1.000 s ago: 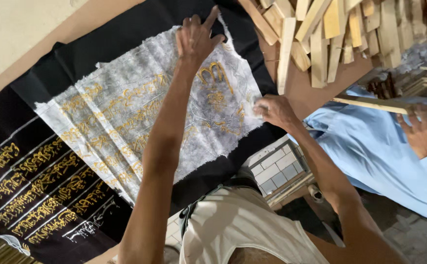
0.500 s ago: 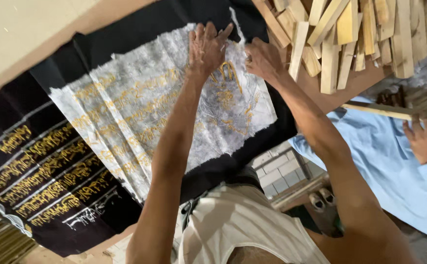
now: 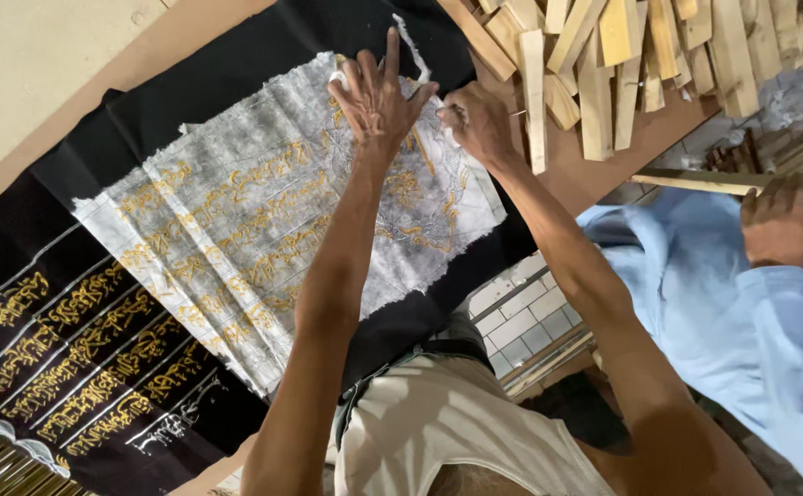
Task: The person peels a white paper backing off a black fabric panel with gold calligraphy, working section by section across the cloth. They pull the paper away by hand, gather the removed scraps, and smooth the fabric as the backing is cleared.
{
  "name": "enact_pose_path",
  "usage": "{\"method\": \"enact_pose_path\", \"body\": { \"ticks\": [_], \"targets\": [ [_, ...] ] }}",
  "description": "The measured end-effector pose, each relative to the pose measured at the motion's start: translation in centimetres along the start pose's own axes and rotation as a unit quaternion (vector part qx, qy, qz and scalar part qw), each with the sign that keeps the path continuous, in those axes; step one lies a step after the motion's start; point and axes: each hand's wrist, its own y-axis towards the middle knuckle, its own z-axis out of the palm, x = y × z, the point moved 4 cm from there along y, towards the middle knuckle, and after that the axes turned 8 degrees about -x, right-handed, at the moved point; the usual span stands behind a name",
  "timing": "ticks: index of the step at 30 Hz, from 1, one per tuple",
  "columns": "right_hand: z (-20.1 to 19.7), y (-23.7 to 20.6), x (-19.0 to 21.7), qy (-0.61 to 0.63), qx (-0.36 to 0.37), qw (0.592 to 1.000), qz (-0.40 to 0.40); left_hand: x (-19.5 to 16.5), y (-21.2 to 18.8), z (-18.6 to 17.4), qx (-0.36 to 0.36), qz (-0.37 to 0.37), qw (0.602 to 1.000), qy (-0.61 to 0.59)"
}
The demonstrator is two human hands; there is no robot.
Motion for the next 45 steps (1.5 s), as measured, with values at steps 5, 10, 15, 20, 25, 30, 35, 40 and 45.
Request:
{"method": "enact_pose_path", "body": {
  "ticks": [5, 10, 15, 20, 25, 30, 35, 40, 45],
  "targets": [
    [0.1, -1.3, -0.8, -0.090, 0.044, 0.994, -0.051, 0.3, -0.2, -0.1, -0.038, 0.004, 0.999, 0.008],
    [-1.8, -7.0, -0.6, -0.005, 0.104, 0.993, -0.052, 0.5, -0.2, 0.3, -0.007, -0.009, 1.000, -0.005],
    [-4.9, -9.7, 0.1, 0.040, 0.048, 0.998, 0.026, 0.5, -1.0, 0.1, -0.025, 0.020, 0.999, -0.010],
    [-3.8, -7.3, 0.2, 0.000, 0.022, 1.000, -0.018, -2.1, -6.9, -0.7, 0.008, 0.128, 0.991, -0.039],
    [-2.6, -7.6, -0.3, -0.013, 0.067, 0.998, -0.003, -2.9, -9.4, -1.5, 0.025, 0.092, 0.995, -0.042],
    [-3.9, -13.9, 0.2, -0.061, 0.117, 0.991, -0.009, -3.4, -8.2, -3.1, -0.027, 0.100, 0.994, -0.030],
    [-8.0, -24.6, 0.4, -0.025, 0.167, 0.983, 0.077, -3.9, -7.8, -4.8, -0.079, 0.106, 0.989, -0.065],
    [-11.9, -30.3, 1.4, 0.007, 0.295, 0.927, 0.232, -3.2, -7.7, -4.5, -0.015, 0.073, 0.988, -0.137],
    [-14.8, -31.1, 5.5, 0.202, 0.435, 0.844, 0.242, -1.2, -6.6, -4.9, 0.019, 0.128, 0.970, -0.203]
  ]
}}
